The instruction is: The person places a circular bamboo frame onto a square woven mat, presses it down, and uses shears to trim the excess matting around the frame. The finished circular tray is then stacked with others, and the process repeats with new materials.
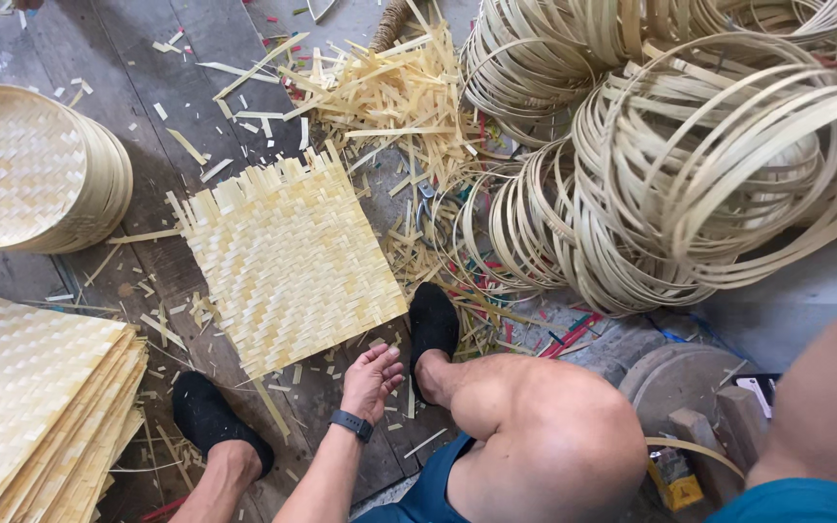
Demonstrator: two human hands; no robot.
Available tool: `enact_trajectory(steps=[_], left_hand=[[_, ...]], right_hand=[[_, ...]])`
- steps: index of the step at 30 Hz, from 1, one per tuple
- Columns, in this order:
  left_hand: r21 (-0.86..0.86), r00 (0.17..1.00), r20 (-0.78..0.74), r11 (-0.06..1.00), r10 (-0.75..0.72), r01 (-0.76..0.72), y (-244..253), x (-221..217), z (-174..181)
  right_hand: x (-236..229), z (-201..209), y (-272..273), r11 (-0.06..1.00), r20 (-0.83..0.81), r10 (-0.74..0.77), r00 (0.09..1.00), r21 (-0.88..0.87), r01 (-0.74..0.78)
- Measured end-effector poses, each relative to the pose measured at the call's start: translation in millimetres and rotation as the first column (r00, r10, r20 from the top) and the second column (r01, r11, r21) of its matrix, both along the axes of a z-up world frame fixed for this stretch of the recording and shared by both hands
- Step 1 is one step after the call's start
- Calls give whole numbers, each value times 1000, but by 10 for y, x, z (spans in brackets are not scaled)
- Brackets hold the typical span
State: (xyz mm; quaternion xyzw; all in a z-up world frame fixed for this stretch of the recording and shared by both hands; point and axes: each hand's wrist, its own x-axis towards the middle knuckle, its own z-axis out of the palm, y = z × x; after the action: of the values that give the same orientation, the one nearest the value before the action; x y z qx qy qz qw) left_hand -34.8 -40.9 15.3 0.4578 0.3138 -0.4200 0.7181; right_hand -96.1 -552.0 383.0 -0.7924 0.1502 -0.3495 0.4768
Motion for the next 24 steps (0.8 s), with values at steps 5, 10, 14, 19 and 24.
enact_trajectory(steps=[5,10,14,19,24], left_hand=[[36,998,5,997,-64,64,-42,-34,18],[39,997,15,996,-79,78,-41,-24,15],[46,996,18,996,-83,82,-25,-7,27],[62,995,17,993,-99,97,-53,-6,50],[63,994,27,993,-101,99,-79,4,26]], right_hand=[[-159,-99,-431,979,-335,-134,933,-192,72],[-304,-249,-588,911,-413,-220,883,-412,35],[-527,-413,-774,813,-298,-314,901,-575,93],[-678,-554,-1153,820,-291,-368,883,-549,160],[-628,-411,-1397,965,-413,-227,882,-219,146]])
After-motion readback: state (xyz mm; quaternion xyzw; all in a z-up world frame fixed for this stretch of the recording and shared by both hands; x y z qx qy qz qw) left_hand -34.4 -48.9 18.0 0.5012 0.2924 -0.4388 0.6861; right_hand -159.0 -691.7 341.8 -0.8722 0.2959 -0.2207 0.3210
